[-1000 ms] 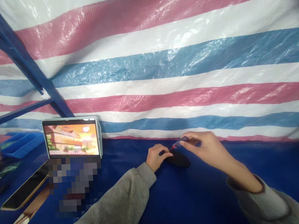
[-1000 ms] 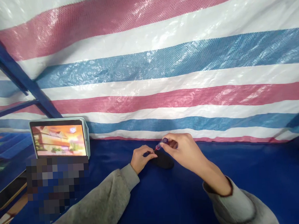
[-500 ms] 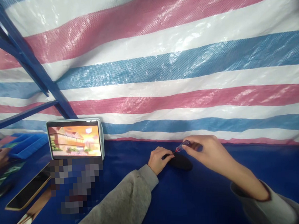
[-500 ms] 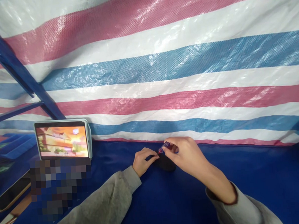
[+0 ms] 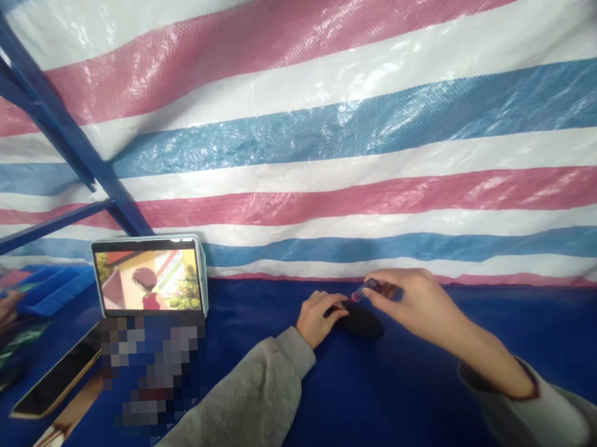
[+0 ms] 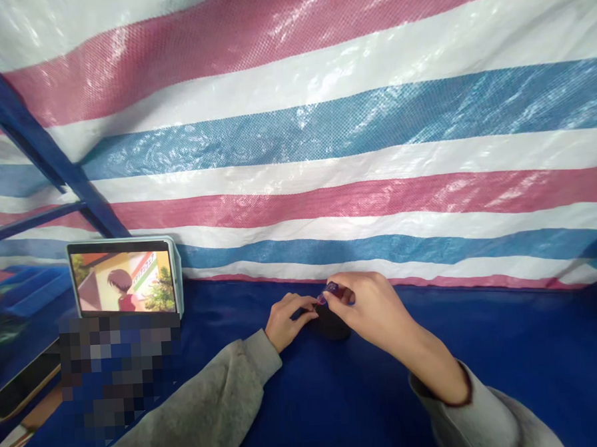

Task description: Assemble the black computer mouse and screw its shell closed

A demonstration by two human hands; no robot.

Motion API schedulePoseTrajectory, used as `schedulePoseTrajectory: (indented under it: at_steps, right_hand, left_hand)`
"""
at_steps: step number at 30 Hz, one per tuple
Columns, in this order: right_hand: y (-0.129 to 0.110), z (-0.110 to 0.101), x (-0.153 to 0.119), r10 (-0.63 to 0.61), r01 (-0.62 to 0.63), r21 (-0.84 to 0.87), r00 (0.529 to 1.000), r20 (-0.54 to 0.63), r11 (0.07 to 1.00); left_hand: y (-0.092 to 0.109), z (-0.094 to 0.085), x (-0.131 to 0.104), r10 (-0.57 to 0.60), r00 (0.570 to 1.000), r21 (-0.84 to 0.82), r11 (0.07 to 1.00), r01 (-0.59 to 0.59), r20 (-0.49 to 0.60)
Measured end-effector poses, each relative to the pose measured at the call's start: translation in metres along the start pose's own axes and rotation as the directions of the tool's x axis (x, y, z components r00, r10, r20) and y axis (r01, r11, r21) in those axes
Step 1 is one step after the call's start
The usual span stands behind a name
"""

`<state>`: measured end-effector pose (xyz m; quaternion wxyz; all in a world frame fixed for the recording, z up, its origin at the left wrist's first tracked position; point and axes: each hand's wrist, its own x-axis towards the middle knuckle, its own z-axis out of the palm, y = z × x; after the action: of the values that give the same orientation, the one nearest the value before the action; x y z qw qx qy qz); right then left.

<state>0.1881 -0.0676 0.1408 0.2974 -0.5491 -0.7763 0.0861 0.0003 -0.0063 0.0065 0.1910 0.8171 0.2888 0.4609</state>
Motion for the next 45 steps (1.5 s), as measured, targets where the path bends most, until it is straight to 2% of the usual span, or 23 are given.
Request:
schedulePoseTrajectory:
  at_steps: [14,18,25,35,38,40,45]
  right_hand:
    - [0.002,-0.003,0.001,0.087,-0.087,0.08,0.996,0.001,0.993]
    - [0.002,-0.004,0.001,0.081,-0.08,0.078,0.997,-0.009,0.994]
    - [0.003,0.0,0.0,0.131,-0.13,0.221,0.991,0.011,0.966]
    - [0.002,0.001,0.001,0.127,-0.123,0.214,0.992,-0.003,0.969]
    - [0.004,-0.001,0.001,0.142,-0.133,0.172,0.989,-0.042,0.976]
    - [0.006,-0.004,0.002,0.169,-0.155,0.146,0.982,-0.084,0.977]
    - [0.012,-0.014,0.002,0.209,-0.192,0.11,0.963,-0.171,0.975]
  left_hand:
    - [-0.001,-0.001,-0.001,0.078,0.994,-0.057,0.995,-0.083,-0.078]
    - [0.0,-0.001,-0.002,0.061,0.993,-0.065,0.996,-0.068,-0.105]
    - [0.002,-0.002,-0.002,0.051,0.99,-0.081,0.995,-0.062,-0.134]
    - [0.003,-0.002,-0.003,0.049,0.99,-0.078,0.995,-0.059,-0.131]
    - [0.005,-0.006,-0.001,0.017,0.997,-0.053,0.998,-0.02,-0.071]
    - [0.007,-0.008,0.001,-0.004,1.0,-0.019,1.0,0.004,0.019]
    - [0.007,-0.008,0.004,0.049,0.97,0.039,0.997,-0.061,0.24]
